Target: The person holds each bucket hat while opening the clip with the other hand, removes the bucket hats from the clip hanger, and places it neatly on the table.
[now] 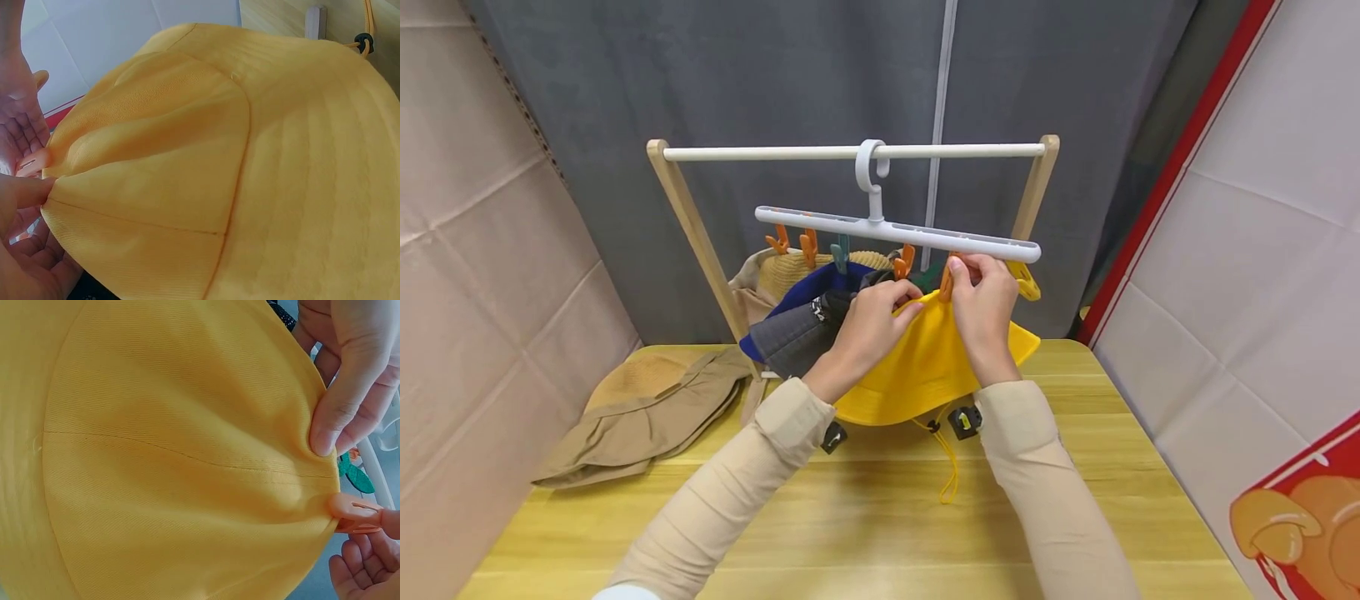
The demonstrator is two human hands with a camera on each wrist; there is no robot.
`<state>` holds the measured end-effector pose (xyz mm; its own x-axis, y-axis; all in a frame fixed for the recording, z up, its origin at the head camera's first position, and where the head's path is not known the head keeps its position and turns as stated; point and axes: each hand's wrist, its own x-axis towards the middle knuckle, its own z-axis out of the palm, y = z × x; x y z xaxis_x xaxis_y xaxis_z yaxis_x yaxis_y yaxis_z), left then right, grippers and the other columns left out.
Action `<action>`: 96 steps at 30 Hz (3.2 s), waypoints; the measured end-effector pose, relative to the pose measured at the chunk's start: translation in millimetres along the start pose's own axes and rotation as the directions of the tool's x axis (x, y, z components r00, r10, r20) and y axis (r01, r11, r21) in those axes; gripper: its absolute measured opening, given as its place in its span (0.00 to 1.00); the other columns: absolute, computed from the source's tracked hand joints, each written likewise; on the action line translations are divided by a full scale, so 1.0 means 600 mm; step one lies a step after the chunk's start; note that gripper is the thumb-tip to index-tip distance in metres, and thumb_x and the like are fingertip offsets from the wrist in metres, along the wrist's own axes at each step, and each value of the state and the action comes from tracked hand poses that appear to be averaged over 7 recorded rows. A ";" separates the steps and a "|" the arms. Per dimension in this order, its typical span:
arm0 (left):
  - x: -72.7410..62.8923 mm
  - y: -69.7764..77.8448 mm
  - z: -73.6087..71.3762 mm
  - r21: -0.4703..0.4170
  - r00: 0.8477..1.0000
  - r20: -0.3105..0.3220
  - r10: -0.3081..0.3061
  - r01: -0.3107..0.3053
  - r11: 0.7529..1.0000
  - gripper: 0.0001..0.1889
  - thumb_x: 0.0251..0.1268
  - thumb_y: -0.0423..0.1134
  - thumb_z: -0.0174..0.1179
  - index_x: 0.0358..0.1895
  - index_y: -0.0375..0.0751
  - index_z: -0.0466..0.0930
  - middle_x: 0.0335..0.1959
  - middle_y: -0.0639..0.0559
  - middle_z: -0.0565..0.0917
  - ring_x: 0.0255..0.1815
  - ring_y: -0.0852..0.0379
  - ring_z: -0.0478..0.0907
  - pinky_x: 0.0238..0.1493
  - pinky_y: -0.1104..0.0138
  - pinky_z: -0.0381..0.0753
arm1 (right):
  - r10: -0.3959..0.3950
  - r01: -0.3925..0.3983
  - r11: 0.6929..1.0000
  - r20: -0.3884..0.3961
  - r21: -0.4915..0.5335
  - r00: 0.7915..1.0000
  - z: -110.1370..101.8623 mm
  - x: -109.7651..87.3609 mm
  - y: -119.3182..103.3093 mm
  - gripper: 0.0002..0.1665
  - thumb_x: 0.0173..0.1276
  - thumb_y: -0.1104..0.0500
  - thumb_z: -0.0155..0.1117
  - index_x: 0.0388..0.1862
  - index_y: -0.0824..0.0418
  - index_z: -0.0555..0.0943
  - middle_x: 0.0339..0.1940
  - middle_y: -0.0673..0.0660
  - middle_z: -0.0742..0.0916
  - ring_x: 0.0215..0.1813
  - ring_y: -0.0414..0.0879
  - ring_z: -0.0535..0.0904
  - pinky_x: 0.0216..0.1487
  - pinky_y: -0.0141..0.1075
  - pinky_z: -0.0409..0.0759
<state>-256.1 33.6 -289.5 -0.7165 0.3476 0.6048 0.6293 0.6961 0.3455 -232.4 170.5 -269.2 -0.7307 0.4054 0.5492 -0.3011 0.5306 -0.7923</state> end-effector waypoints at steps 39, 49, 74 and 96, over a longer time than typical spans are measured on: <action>-0.067 -0.052 -0.027 -0.081 0.998 0.006 0.061 -0.061 0.995 0.05 0.63 0.43 0.60 0.36 0.48 0.82 0.32 0.56 0.83 0.32 0.62 0.77 0.37 0.72 0.77 | -0.060 0.057 0.996 0.056 0.064 0.997 0.010 0.000 0.011 0.25 0.67 0.53 0.58 0.58 0.65 0.73 0.53 0.61 0.76 0.53 0.50 0.73 0.61 0.41 0.72; -0.093 -0.071 -0.054 -0.103 0.998 -0.014 0.056 -0.057 0.993 0.04 0.64 0.43 0.59 0.36 0.50 0.82 0.31 0.59 0.82 0.31 0.64 0.75 0.37 0.72 0.77 | -0.016 0.056 0.991 0.314 -0.118 0.949 -0.024 -0.002 0.044 0.39 0.70 0.54 0.54 0.74 0.63 0.51 0.68 0.68 0.65 0.68 0.62 0.63 0.65 0.52 0.65; -0.193 -0.147 -0.146 -0.077 0.998 -0.001 0.066 -0.065 0.995 0.03 0.60 0.40 0.61 0.36 0.50 0.82 0.32 0.60 0.82 0.30 0.65 0.74 0.35 0.70 0.77 | -0.014 0.046 0.993 0.267 -0.112 0.964 -0.048 0.128 0.132 0.32 0.75 0.42 0.27 0.61 0.65 0.61 0.49 0.73 0.70 0.55 0.66 0.66 0.59 0.58 0.64; -0.324 -0.268 -0.297 0.085 0.992 -0.126 0.001 0.010 0.996 0.11 0.54 0.26 0.63 0.32 0.50 0.80 0.30 0.59 0.83 0.29 0.72 0.74 0.35 0.85 0.70 | -0.129 0.154 0.972 0.146 -0.179 0.981 -0.029 0.131 0.143 0.27 0.77 0.48 0.30 0.48 0.73 0.65 0.33 0.66 0.69 0.38 0.61 0.66 0.42 0.52 0.66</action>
<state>-164.1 -257.9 -334.9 -0.6722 0.2666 0.6906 0.5945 0.7503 0.2890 -305.4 261.0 -289.5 -0.7672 0.2209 0.6022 -0.2959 0.7111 -0.6378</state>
